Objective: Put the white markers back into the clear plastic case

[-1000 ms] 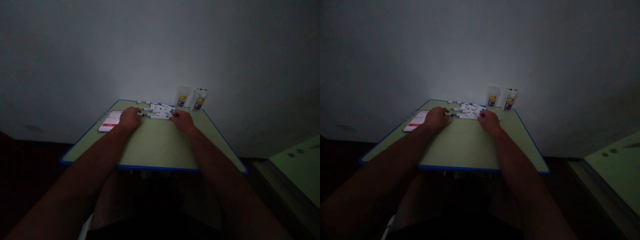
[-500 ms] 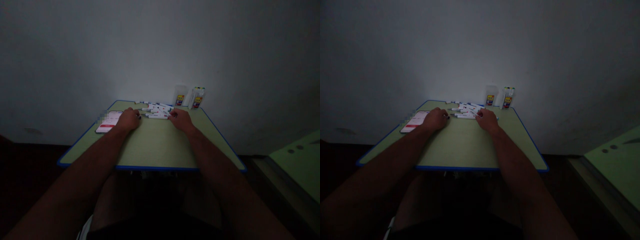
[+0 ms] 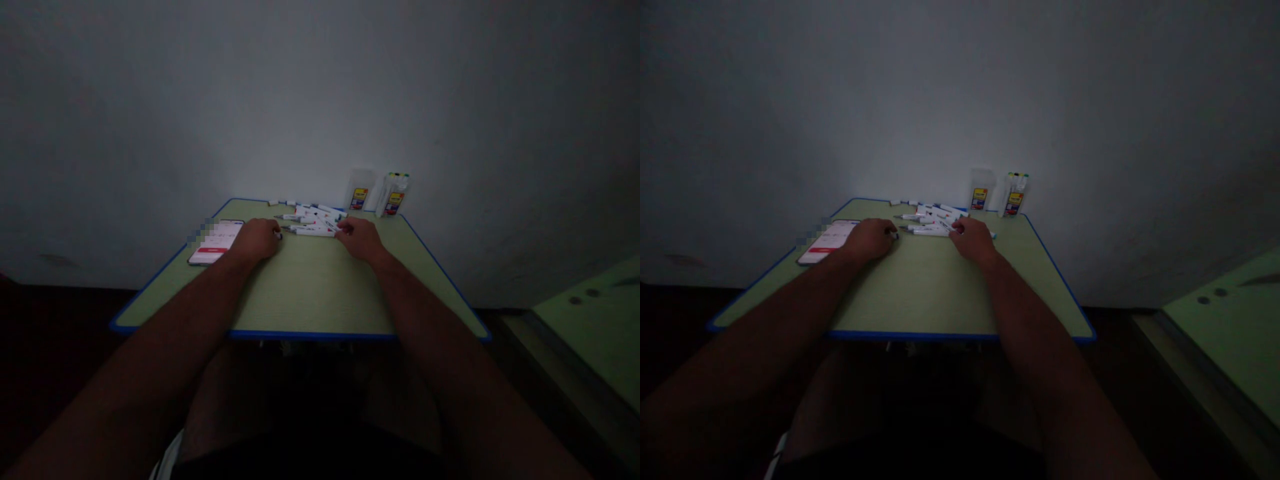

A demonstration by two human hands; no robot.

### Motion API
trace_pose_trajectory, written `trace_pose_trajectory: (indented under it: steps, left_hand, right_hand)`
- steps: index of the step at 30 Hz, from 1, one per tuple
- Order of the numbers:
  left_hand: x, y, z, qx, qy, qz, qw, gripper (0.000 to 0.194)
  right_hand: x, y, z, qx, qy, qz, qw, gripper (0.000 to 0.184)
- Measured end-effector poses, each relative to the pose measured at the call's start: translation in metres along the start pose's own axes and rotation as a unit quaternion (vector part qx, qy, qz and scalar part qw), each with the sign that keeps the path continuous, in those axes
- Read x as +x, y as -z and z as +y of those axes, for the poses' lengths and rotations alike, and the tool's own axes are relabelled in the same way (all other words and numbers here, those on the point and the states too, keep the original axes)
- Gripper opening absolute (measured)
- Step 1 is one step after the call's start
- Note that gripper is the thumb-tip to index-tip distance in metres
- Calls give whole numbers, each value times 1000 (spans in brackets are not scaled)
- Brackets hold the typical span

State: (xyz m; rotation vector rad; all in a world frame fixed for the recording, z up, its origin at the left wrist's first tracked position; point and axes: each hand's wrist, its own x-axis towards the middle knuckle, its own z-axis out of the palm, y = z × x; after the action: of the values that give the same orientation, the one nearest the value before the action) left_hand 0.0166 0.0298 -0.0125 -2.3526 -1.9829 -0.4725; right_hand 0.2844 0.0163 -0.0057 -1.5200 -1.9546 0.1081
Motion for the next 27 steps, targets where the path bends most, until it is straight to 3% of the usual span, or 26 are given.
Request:
trace_pose_trajectory:
  steps: [6, 10, 15, 19, 27]
  left_hand:
    - [1, 0, 1, 3, -4, -21, 1000, 32]
    - [-4, 5, 9, -15, 1, -2, 1000, 32]
    - [-11, 13, 21, -98, -5, 40, 994, 28]
    - [-14, 17, 27, -171, 26, 55, 983, 22]
    - [-10, 16, 24, -241, 55, 43, 968, 19]
  right_hand:
    - [1, 1, -1, -4, -4, -16, 1000, 26]
    - [2, 2, -1, 0, -9, -24, 1000, 25]
    - [3, 1, 2, 27, -12, -28, 999, 23]
    - [4, 0, 3, 50, -20, -25, 998, 21]
    - [6, -2, 6, 123, -59, -18, 990, 17]
